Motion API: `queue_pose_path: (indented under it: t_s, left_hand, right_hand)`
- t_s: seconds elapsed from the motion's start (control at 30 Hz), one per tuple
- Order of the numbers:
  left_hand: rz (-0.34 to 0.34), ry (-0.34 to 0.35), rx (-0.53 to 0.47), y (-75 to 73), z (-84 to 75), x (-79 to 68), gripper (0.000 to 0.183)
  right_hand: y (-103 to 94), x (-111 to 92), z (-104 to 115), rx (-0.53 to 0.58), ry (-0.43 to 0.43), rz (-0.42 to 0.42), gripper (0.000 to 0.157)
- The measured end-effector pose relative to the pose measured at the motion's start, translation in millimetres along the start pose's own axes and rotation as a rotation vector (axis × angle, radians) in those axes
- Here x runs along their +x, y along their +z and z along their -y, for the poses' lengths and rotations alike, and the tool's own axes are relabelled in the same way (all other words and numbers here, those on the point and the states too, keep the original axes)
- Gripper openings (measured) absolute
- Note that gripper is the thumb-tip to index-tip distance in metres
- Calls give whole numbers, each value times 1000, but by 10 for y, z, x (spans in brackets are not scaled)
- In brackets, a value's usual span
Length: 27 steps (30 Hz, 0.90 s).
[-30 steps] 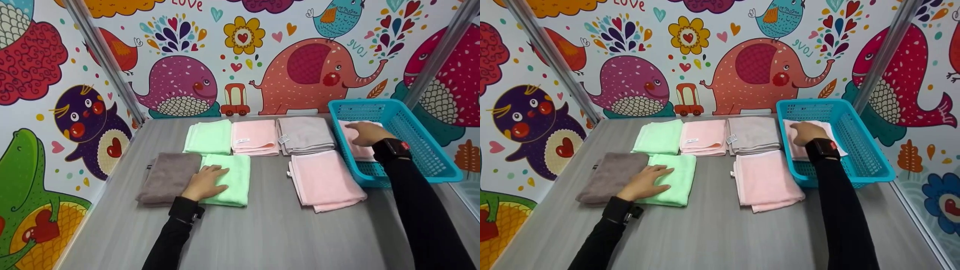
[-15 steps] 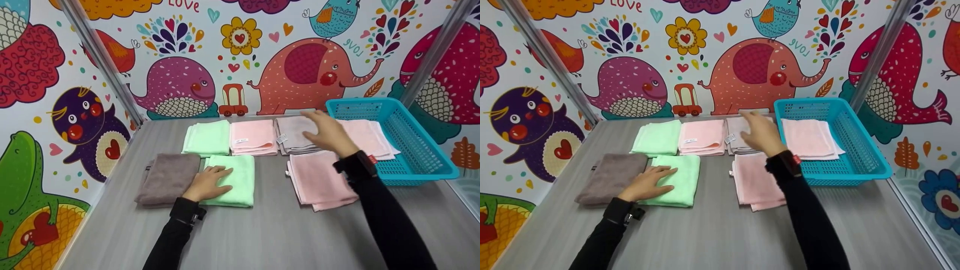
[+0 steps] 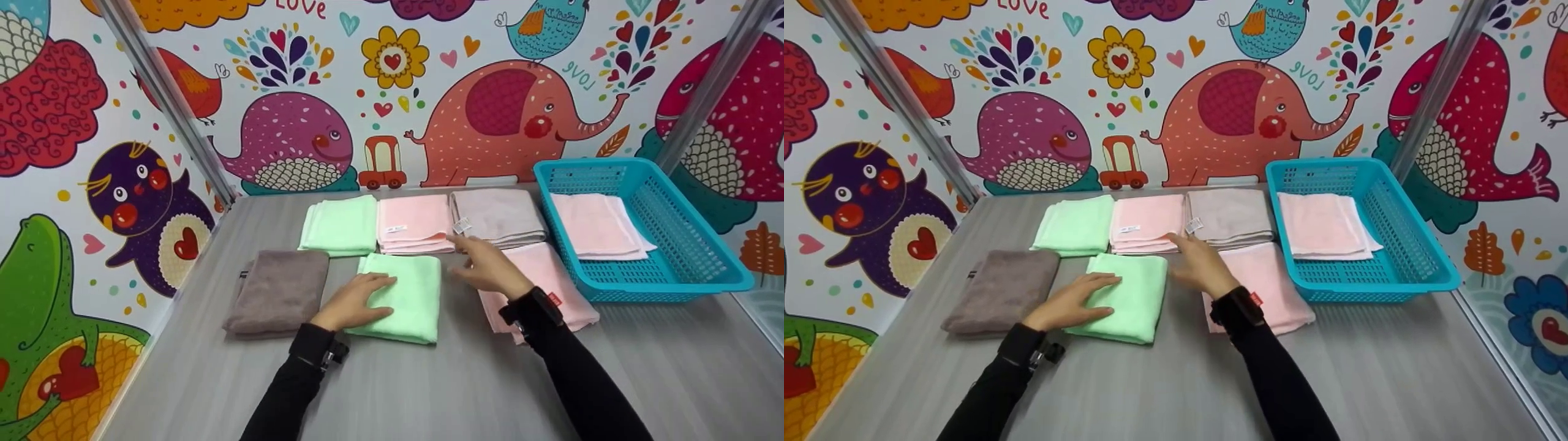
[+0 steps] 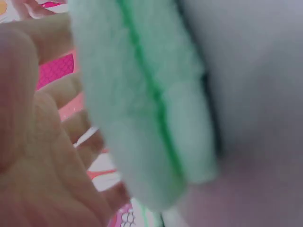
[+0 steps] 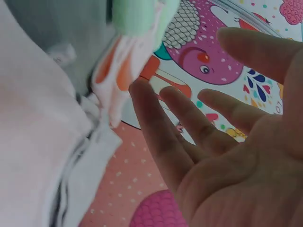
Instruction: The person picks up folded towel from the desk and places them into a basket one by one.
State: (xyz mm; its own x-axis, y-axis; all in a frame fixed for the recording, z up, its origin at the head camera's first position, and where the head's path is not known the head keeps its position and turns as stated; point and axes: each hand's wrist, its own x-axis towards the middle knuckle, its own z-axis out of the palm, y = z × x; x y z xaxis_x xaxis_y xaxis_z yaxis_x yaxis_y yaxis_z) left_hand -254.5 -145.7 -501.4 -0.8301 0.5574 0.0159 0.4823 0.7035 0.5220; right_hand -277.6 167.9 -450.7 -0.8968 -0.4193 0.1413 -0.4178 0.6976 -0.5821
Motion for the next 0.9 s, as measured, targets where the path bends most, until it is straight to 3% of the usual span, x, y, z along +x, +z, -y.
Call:
queue_pose_path:
  t_s: [0.27, 0.47, 0.53, 0.63, 0.73, 0.83, 0.9]
  left_hand:
    - [-9, 26, 90, 202, -250, 160, 62]
    - [-1, 34, 125, 262, -365, 265, 61]
    - [-37, 31, 93, 272, -362, 286, 58]
    - [-161, -41, 35, 267, -347, 270, 57]
    - [-255, -166, -9, 265, -350, 234, 64]
    - [-223, -231, -34, 269, -377, 235, 70]
    - [-175, -219, -75, 274, -391, 264, 66]
  right_hand:
    - [190, -85, -94, -35, 43, 204, 60]
    - [258, -109, -87, -139, 126, 254, 69]
    - [298, -110, -84, -156, 145, 266, 75]
    - [347, -100, -82, -143, 161, 272, 79]
    - [373, -89, -82, -118, 167, 278, 79]
    - [380, -79, -87, -84, 162, 287, 79]
    - [387, -72, -88, -66, 144, 287, 79]
